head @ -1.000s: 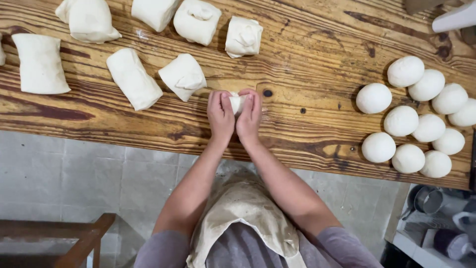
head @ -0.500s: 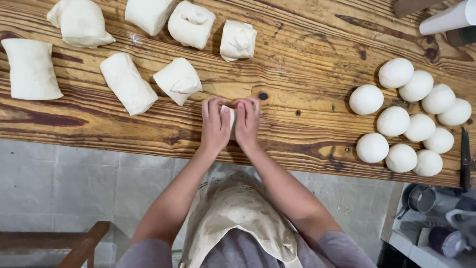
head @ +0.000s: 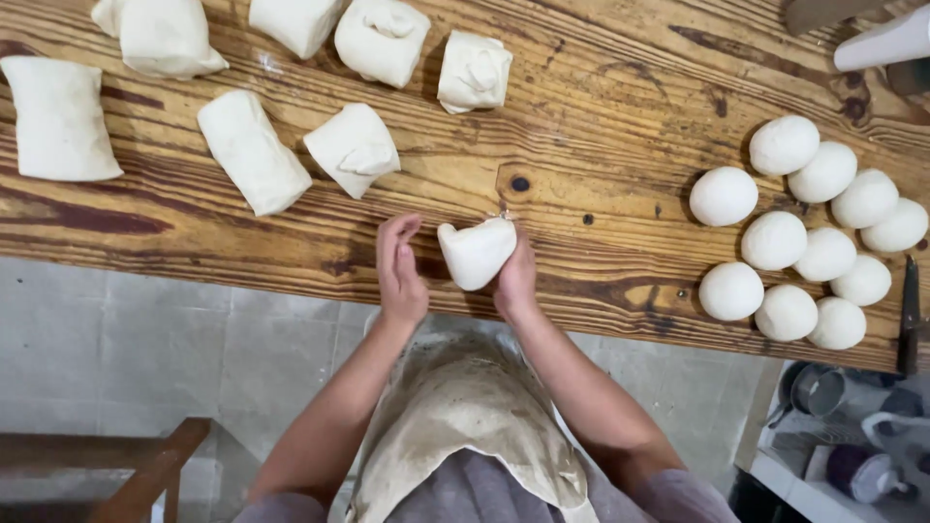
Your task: Shaping pre-cut dough pieces into smooth balls on a wooden surface.
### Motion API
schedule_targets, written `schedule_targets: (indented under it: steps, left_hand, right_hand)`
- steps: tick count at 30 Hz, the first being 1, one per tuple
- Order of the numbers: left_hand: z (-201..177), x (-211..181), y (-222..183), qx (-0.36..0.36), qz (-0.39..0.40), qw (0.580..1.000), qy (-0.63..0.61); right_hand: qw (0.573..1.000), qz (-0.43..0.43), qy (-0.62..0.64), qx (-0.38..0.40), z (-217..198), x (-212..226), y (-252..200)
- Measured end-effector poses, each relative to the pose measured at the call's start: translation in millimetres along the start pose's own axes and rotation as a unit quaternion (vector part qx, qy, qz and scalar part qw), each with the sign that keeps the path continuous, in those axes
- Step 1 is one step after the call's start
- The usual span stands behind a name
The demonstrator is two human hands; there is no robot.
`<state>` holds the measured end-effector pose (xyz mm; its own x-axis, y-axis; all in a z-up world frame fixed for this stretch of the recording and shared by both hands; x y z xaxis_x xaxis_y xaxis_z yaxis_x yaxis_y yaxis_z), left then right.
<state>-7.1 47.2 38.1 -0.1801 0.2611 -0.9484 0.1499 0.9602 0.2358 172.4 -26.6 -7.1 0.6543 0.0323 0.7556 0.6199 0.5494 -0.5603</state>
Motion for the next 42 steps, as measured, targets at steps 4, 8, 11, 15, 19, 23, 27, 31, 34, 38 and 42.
schedule_targets:
  steps: [4, 8, 11, 15, 19, 23, 27, 31, 34, 38, 42]
  left_hand:
    - [19, -13, 5, 0.086, -0.061, 0.993, 0.052]
    - [44, -6, 8, 0.084, 0.009, 0.988, 0.126]
    - [47, 0, 7, 0.065, 0.058, 0.985, 0.15]
    - [43, 38, -53, 0.11, 0.18, 0.956, 0.203]
    - [30, 32, -106, 0.134, 0.269, 0.916, 0.266]
    - [34, 21, -59, 0.186, 0.194, 0.937, 0.224]
    - [1, -21, 3, 0.091, -0.019, 0.994, 0.056]
    - [9, -19, 22, 0.101, -0.058, 0.993, 0.025]
    - [16, -25, 28, 0.112, -0.013, 0.991, 0.073]
    - [22, -18, 27, 0.082, -0.013, 0.988, 0.131]
    - [42, -7, 32, 0.104, 0.012, 0.967, 0.234]
  right_hand:
    - [0.917, -0.267, -0.201, 0.218, 22, 28, -11]
    - [0.816, -0.383, -0.312, 0.301, 51, 41, -23]
    - [0.812, -0.407, -0.321, 0.269, 45, 31, -10]
    - [0.747, -0.441, -0.363, 0.339, -1, -1, -17]
    - [0.632, -0.505, -0.42, 0.411, -49, -33, -38]
    - [0.701, -0.413, -0.414, 0.408, -7, -6, -30]
    - [0.998, 0.061, 0.013, 0.027, 41, 42, -32]
    - [0.958, -0.138, -0.206, 0.143, -2, 19, 20]
    - [0.937, -0.218, -0.239, 0.133, 4, 54, 9]
    - [0.868, -0.291, -0.332, 0.229, 35, 74, 17]
    - [0.709, -0.327, -0.453, 0.43, 98, 89, 15]
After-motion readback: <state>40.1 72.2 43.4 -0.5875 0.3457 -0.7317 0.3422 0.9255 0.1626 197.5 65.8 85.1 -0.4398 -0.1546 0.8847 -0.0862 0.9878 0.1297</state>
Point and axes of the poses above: each hand's wrist, its own y-axis towards the middle knuckle, its own z-axis out of the palm, x = y × z, the point moved 5 cm from there along y, towards the middle knuckle, and after that the axes turned 14 degrees about y, right-handed, at the moved point
